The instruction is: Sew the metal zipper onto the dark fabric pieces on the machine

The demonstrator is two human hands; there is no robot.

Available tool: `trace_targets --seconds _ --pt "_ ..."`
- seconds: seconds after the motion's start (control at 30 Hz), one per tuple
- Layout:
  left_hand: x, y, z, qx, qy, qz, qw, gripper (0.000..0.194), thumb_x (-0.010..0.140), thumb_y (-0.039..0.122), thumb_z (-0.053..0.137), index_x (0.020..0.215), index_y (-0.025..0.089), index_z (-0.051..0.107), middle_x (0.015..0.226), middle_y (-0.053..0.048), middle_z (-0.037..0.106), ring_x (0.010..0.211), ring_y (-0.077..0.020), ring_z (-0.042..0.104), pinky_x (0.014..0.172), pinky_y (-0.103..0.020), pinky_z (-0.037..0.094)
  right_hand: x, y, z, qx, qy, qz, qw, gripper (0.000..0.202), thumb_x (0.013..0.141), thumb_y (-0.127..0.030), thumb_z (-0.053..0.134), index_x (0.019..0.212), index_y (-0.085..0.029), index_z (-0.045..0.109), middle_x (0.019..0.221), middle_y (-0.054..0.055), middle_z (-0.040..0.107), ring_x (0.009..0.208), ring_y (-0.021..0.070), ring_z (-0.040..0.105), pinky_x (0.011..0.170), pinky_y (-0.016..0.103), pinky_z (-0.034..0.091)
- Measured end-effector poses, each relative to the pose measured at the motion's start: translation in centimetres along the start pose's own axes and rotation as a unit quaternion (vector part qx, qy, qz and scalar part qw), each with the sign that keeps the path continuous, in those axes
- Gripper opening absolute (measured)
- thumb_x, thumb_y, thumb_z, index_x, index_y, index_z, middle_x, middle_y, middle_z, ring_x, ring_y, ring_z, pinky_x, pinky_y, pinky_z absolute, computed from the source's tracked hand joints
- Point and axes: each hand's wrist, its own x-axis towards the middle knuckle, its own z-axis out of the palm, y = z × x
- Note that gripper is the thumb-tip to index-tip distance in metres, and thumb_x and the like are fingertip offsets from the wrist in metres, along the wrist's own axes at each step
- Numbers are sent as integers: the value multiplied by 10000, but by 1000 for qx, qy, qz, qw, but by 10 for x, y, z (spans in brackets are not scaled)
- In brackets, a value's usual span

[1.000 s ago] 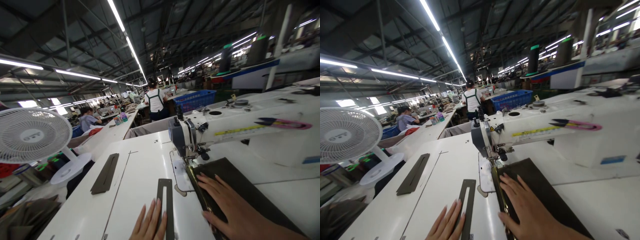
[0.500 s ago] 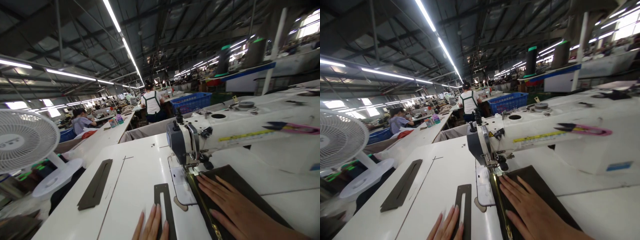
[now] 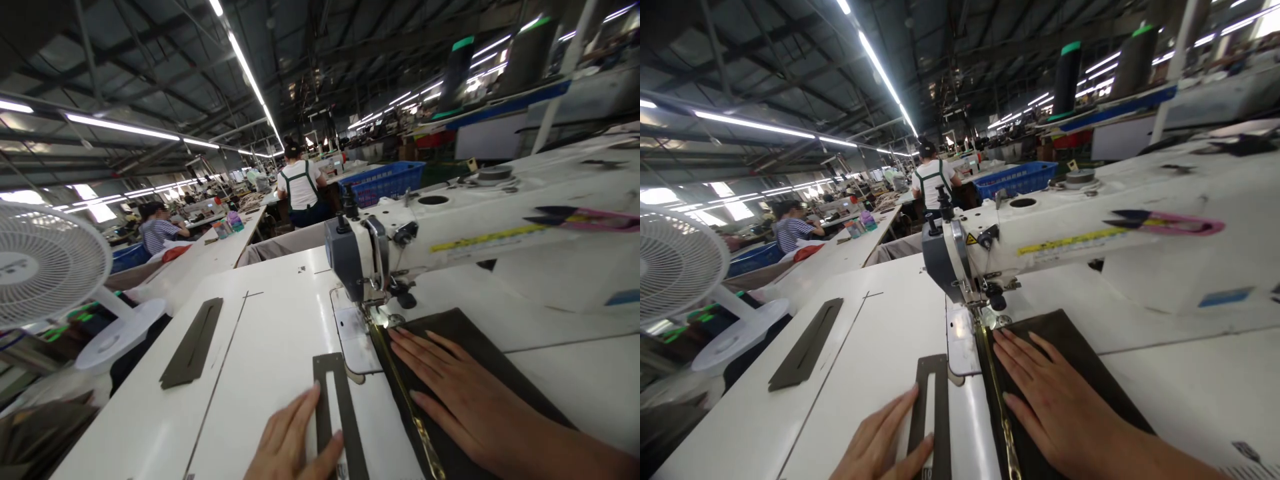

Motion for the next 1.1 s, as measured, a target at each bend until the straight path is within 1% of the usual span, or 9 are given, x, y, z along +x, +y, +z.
trace_targets --seconds 0.1,0.17,0.23,0.33,0.4,0.6,0.77,0.93,1.1 --pt "16 -13 3 -89 31 -5 996 355 960 255 336 1290 258 464 1335 -128 444 1231 -267 428 918 -397 482 -2 -1 2 5 -3 7 1000 578 911 -348 411 1421 -148 227 1412 63 336 1275 213 352 990 441 366" --pt "29 -18 4 -156 14 -53 986 344 975 255 294 1247 246 503 1163 -95 564 1072 -195 552 867 -322 512 -3 -1 4 -3 -2 9 1000 553 917 -358 404 1409 -149 263 1410 56 340 1272 214 357 990 448 363" --pt "43 -18 2 -189 31 -103 976 311 970 245 327 1194 242 542 1010 -60 605 914 -159 599 786 -284 533 -3 -2 5 -12 7 5 1000 541 918 -356 397 1401 -142 279 1401 56 353 1265 213 366 983 449 367" --pt "66 -9 -1 -167 143 -66 973 298 952 217 367 1198 172 530 1074 -100 601 1002 -192 577 815 -325 532 -3 -6 6 -28 32 -2 999 548 905 -346 406 1392 -122 291 1385 76 376 1252 216 385 958 452 386" --pt "82 2 3 -133 172 -25 976 313 936 147 366 1214 101 503 1177 -146 572 1126 -219 524 900 -352 508 -3 -9 4 -37 49 -6 998 550 886 -313 415 1384 -108 303 1369 95 399 1243 223 397 940 457 400" --pt "118 25 34 -44 70 2 997 296 904 89 360 1090 20 579 1123 -189 611 1046 -254 593 902 -372 526 -1 -11 -3 -34 67 -22 997 579 808 -177 408 1373 -86 322 1347 123 427 1240 236 400 927 448 417" --pt "117 21 41 -29 42 16 999 317 936 113 326 1131 41 565 1216 -174 559 1148 -257 523 944 -381 500 3 -7 -6 -25 79 -28 996 614 761 -182 426 1364 -89 355 1314 128 467 1200 266 443 885 432 445" --pt "117 15 43 -16 51 47 997 324 954 140 297 1068 58 589 1186 -158 584 1108 -252 553 891 -342 536 9 -3 -3 -2 84 -14 996 611 761 -215 433 1360 -106 370 1264 112 522 1143 272 488 843 412 456" --pt "110 4 55 -10 15 42 999 319 928 102 301 1028 101 605 1169 -126 602 1117 -236 543 873 -297 541 14 0 2 -49 127 -8 991 541 722 -196 400 1242 -80 492 1157 132 593 1008 264 557 781 418 455"
